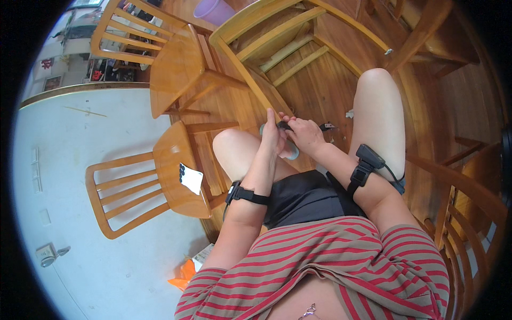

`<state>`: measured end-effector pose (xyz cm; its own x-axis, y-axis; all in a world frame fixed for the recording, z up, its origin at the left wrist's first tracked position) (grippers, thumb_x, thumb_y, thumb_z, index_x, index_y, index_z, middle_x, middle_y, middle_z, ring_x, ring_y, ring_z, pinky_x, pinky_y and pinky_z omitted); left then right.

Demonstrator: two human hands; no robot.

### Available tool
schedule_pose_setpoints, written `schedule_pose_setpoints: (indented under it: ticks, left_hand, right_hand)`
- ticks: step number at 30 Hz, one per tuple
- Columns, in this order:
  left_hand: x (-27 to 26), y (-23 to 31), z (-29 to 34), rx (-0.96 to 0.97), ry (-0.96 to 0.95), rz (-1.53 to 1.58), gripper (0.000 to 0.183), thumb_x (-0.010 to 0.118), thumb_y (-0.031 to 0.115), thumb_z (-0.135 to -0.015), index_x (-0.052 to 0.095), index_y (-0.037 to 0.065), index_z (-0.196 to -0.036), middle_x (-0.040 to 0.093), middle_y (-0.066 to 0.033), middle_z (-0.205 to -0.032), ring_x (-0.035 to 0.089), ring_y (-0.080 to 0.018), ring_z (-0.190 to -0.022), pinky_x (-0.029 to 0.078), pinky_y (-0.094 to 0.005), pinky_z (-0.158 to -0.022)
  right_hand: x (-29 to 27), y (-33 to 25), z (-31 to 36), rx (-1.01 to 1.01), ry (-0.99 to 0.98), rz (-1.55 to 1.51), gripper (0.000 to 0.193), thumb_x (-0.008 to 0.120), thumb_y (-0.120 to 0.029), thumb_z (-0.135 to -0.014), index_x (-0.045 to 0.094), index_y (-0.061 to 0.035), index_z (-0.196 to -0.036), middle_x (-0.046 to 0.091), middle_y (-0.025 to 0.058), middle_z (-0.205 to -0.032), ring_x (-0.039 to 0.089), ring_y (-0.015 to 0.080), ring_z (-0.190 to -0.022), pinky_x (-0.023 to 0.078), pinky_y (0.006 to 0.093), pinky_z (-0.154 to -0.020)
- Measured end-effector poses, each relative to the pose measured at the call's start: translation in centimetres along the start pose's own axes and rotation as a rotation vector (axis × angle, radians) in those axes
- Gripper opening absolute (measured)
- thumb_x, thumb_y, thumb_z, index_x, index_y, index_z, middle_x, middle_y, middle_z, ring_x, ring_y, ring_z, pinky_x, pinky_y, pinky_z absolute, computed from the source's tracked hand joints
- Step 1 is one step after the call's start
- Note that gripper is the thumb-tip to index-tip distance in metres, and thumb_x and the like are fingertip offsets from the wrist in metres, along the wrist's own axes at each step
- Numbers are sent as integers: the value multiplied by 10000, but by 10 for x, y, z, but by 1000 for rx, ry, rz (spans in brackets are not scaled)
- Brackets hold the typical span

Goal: The person sits cross-legged on a chair and uses a small black tool to scrape or sand the legs of an overturned wooden chair. They repeatedly apply the tool to the same leg, occasionally repositioning the chair and handling a white paper with black circular pads. The person also briefly touches a tablet on the table and adjusts a standing fan before resuming work on the chair leg.

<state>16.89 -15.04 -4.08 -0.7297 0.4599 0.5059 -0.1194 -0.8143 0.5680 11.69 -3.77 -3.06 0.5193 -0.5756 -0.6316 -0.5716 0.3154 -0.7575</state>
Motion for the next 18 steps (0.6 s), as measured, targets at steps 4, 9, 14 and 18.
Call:
schedule_pose_setpoints:
  ticks: [4, 9, 14, 18]
  left_hand:
    - [1, 0, -1, 21, -4, -14, 471, 491, 539, -897, 521, 71, -932, 562, -71, -801, 557, -247, -883, 443, -359, -882]
    - [0, -1, -1, 10, 32, 10, 461, 497, 537, -896, 524, 78, -921, 561, -57, -792, 558, -220, -829, 463, -336, -826]
    - [-1, 2, 0, -35, 77, 8, 455, 495, 543, -895, 532, 90, -921, 560, -39, -791, 563, -193, -809, 471, -322, -785]
    - [0, 4, 2, -37, 16, -9, 481, 463, 571, -896, 532, 96, -929, 556, -32, -795, 555, -196, -859, 451, -345, -823]
  right_hand:
    - [-1, -4, -1, -13, 1, 58, 206, 621, -206, -801, 590, -57, -939, 628, 115, -838, 621, 288, -782, 479, 409, -666]
    - [1, -6, -3, -56, 63, 134, 126, 588, -195, -827, 587, -72, -855, 624, 87, -776, 627, 251, -747, 477, 381, -638]
    - [4, -9, -8, -132, 69, 275, 93, 538, -158, -839, 579, -88, -793, 623, 67, -735, 631, 223, -718, 473, 359, -620]
    - [-2, -6, -9, -164, 84, 243, 97, 574, -185, -814, 587, -89, -818, 622, 60, -744, 632, 233, -733, 477, 365, -626]
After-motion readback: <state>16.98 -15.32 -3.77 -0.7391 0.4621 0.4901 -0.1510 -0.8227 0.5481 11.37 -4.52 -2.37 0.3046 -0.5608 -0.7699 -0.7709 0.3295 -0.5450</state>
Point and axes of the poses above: each hand's wrist, its own z-axis away from the middle knuckle, its own x-axis out of the palm, y = z × x, the point moved 3 cm from there along -z, towards the middle knuckle
